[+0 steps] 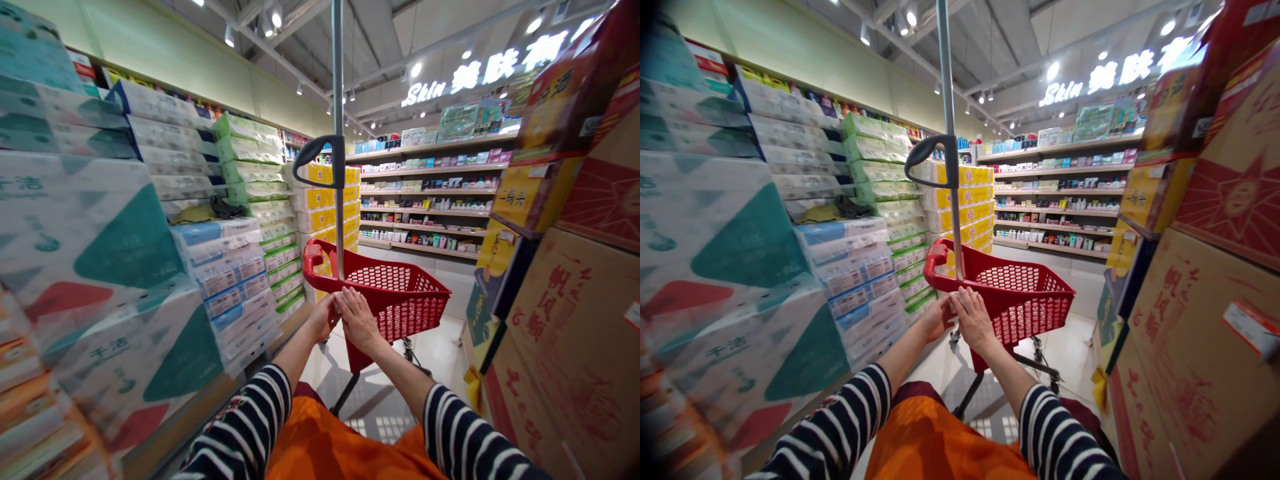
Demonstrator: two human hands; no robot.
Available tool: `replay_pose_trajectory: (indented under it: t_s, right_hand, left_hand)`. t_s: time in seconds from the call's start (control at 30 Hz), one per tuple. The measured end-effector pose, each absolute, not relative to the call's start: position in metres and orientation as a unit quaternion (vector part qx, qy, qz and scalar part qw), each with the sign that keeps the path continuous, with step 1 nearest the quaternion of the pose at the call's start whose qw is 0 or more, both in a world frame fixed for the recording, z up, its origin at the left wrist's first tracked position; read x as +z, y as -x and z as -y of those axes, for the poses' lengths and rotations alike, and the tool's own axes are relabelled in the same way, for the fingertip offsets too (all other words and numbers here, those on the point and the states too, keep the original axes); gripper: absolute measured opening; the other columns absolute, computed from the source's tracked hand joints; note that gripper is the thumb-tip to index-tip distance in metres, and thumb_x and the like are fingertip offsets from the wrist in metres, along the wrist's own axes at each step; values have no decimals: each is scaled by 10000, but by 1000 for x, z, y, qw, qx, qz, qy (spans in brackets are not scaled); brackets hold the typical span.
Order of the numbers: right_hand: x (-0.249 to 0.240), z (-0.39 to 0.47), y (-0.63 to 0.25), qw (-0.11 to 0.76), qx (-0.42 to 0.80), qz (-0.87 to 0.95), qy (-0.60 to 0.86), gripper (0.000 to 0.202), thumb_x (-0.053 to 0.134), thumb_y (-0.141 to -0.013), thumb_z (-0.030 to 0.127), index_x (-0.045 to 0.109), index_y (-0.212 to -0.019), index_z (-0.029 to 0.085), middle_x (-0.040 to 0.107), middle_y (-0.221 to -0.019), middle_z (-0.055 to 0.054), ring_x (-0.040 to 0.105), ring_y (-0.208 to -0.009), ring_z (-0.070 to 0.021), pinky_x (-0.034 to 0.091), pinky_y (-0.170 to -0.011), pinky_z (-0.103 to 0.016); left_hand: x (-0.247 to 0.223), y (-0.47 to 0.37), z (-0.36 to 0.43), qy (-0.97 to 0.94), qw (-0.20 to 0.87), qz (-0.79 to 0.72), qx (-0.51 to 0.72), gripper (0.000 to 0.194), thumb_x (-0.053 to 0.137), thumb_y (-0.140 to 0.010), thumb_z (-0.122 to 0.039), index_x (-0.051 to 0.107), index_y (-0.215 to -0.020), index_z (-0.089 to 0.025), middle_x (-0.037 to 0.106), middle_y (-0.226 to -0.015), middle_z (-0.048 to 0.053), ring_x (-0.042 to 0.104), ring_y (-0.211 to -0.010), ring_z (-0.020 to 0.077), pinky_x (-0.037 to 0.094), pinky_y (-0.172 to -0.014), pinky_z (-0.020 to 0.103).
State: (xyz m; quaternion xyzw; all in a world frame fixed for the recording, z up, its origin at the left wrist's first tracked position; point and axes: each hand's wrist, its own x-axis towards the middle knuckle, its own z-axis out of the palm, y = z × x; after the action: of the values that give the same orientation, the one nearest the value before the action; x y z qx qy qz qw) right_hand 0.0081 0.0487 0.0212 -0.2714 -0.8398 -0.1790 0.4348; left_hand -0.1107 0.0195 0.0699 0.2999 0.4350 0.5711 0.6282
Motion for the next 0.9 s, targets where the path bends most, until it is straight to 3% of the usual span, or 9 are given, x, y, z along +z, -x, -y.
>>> replay_pose_trajectory:
  t_s: [0.1,0.23,0.3,0.4,0.47,0.63,0.9]
  right_hand:
    - [24,-61,-8,429,-222,839,252,422,428,-840,71,555,-1224,193,477,-1349,-110,284,-1338,-242,353,-1041,-458]
    - [40,-76,-1,446,-248,826,239,386,418,-879,92,569,-1212,217,510,-1327,-68,281,-1342,-232,323,-1066,-459]
    - [43,-81,2,449,-256,820,247,389,414,-890,103,553,-1232,226,502,-1337,-62,285,-1340,-237,309,-1071,-477]
    - [29,-84,2,425,-262,833,239,370,429,-893,119,558,-1227,211,507,-1332,-67,313,-1326,-250,340,-1051,-475]
    - [9,-82,0,405,-255,846,237,348,445,-889,124,576,-1204,196,521,-1317,-75,339,-1313,-254,365,-1033,-467]
    - [-25,-72,-12,355,-220,880,228,325,471,-867,98,614,-1143,192,554,-1279,-88,407,-1271,-235,407,-1003,-447]
    - [50,-87,-1,444,-215,829,264,464,365,-871,45,492,-1295,186,452,-1377,-89,249,-1355,-223,274,-1096,-477]
  left_hand:
    - [65,122,-22,-336,576,-499,553,293,532,-766,-470,618,-806,-193,633,-719,-3,602,-700,143,416,-640,275]
    - [67,135,-24,-476,361,-578,555,252,495,-791,-382,635,-829,-176,669,-895,79,610,-910,224,435,-824,403]
    - [71,141,-21,-542,224,-592,552,236,504,-771,-270,635,-946,-183,642,-1081,93,541,-1080,233,359,-971,430]
    - [75,146,-17,-645,-52,-606,462,481,505,-733,-169,518,-1214,-165,487,-1344,119,353,-1293,255,186,-1093,486]
    - [74,149,-17,-669,-176,-622,366,619,502,-717,-146,399,-1328,-139,363,-1438,138,228,-1363,272,110,-1106,528]
    - [57,151,-18,-691,-255,-636,232,731,467,-728,-149,225,-1418,-134,208,-1500,127,94,-1399,247,115,-1111,523]
    - [59,143,-17,-693,-235,-652,198,721,446,-728,-138,233,-1415,-99,161,-1508,130,79,-1399,245,99,-1112,537]
